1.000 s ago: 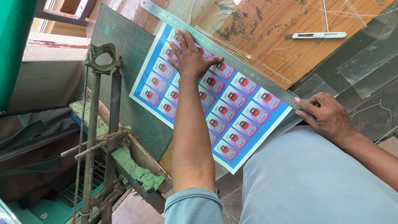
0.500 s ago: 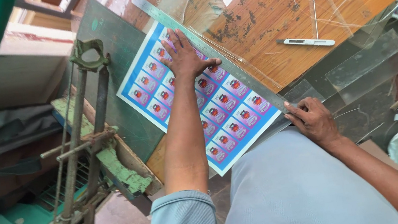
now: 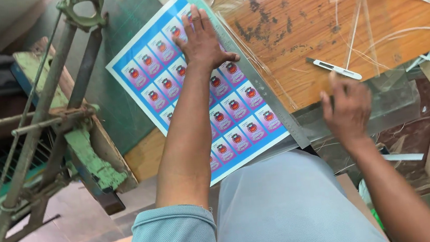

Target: Cutting printed identification or informational sheets using a ruler and a utility knife.

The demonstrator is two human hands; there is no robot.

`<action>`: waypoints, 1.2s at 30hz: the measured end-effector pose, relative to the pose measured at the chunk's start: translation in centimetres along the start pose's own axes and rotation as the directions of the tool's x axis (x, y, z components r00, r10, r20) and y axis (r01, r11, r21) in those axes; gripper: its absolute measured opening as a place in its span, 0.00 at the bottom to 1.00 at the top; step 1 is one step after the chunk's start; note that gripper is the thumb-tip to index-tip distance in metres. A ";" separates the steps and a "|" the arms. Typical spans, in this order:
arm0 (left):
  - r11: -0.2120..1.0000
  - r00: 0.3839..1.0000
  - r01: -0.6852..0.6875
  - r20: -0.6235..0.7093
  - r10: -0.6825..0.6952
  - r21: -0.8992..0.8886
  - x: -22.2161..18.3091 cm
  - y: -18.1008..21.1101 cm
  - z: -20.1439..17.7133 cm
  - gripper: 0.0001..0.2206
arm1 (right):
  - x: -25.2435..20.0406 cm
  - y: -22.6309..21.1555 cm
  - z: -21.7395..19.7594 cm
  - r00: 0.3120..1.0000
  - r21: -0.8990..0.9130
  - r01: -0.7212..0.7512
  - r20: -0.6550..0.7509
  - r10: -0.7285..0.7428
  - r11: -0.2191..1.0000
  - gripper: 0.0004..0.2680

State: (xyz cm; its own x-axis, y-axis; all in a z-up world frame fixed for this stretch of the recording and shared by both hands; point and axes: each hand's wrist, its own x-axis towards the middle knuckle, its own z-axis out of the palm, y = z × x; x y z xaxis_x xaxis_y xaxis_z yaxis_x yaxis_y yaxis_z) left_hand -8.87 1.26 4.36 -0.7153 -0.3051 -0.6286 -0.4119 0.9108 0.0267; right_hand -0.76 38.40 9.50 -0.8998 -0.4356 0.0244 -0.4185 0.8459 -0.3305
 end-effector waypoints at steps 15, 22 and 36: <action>0.999 0.999 0.037 -0.022 -0.038 -0.024 -0.3 -0.7 -1.2 0.80 | 8.3 1.5 2.5 0.983 0.042 -0.087 0.164 0.079 0.995 0.10; 0.998 0.999 0.048 0.020 -0.048 -0.027 -0.7 -0.4 -2.4 0.81 | 17.4 -5.9 5.2 0.929 0.594 -0.353 0.317 0.193 0.723 0.17; 0.999 0.999 0.044 -0.009 -0.044 -0.021 -1.5 -0.6 -2.8 0.78 | 31.0 -15.3 16.2 0.936 0.134 0.330 0.085 -0.343 0.934 0.15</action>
State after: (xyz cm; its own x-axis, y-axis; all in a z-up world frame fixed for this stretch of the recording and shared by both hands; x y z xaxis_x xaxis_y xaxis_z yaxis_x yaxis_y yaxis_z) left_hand -9.12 0.35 7.41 -0.7013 -0.3476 -0.6224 -0.4548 0.8905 0.0151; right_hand -20.21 6.95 0.03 -0.6880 -0.7236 0.0557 -0.6716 0.6057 -0.4268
